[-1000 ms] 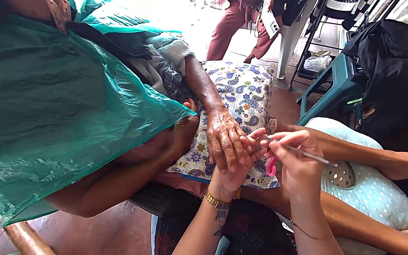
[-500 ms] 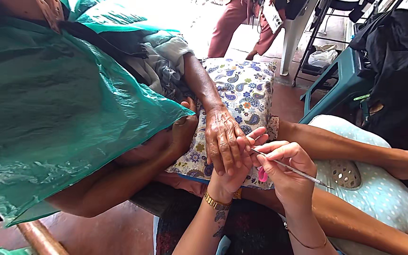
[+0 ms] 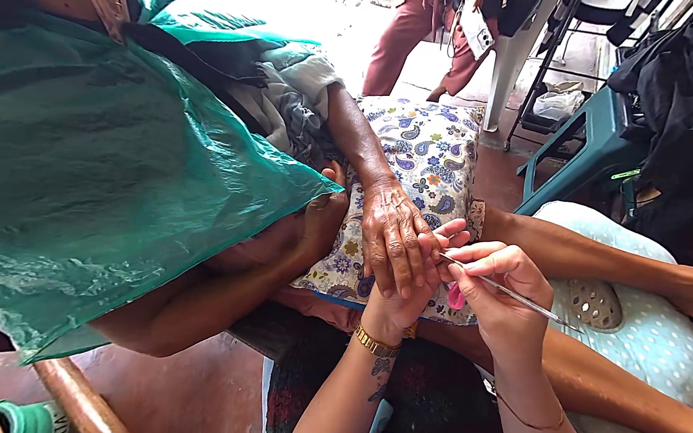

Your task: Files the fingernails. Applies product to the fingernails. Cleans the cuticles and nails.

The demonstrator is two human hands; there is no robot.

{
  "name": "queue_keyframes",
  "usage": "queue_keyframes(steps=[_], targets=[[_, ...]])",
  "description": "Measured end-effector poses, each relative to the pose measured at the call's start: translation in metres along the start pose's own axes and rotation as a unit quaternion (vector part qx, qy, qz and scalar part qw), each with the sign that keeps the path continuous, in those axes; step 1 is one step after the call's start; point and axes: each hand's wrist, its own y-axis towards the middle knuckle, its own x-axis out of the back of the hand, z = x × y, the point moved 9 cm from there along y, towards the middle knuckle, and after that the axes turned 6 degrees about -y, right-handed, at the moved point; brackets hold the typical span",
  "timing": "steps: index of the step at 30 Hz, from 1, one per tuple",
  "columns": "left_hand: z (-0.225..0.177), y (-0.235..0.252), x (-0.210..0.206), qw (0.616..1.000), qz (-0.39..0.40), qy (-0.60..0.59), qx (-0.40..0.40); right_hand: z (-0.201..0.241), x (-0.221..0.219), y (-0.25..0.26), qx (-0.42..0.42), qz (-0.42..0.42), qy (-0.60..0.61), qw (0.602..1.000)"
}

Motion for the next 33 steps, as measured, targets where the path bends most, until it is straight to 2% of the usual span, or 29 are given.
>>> queue_keyframes(steps=[4, 17, 29, 33], targets=[[0.0002, -0.0004, -0.0011, 1.000, -0.006, -0.002, -0.004, 0.0008, -0.0010, -0.0009, 0.009, -0.013, -0.014, 1.000], [-0.0009, -0.0007, -0.0001, 1.000, 0.002, -0.007, -0.006, 0.0058, -0.0018, 0.0004, 0.040, 0.020, -0.046, 0.998], [0.0006, -0.0013, 0.0026, 0.999, -0.029, -0.016, -0.004, 0.0069, -0.0019, 0.0028, 0.042, 0.014, -0.063, 0.997], [-0.0004, -0.0014, 0.0034, 0.999, -0.036, 0.002, -0.006, 0.0078, 0.0005, 0.0036, 0.050, 0.039, -0.059, 0.996]])
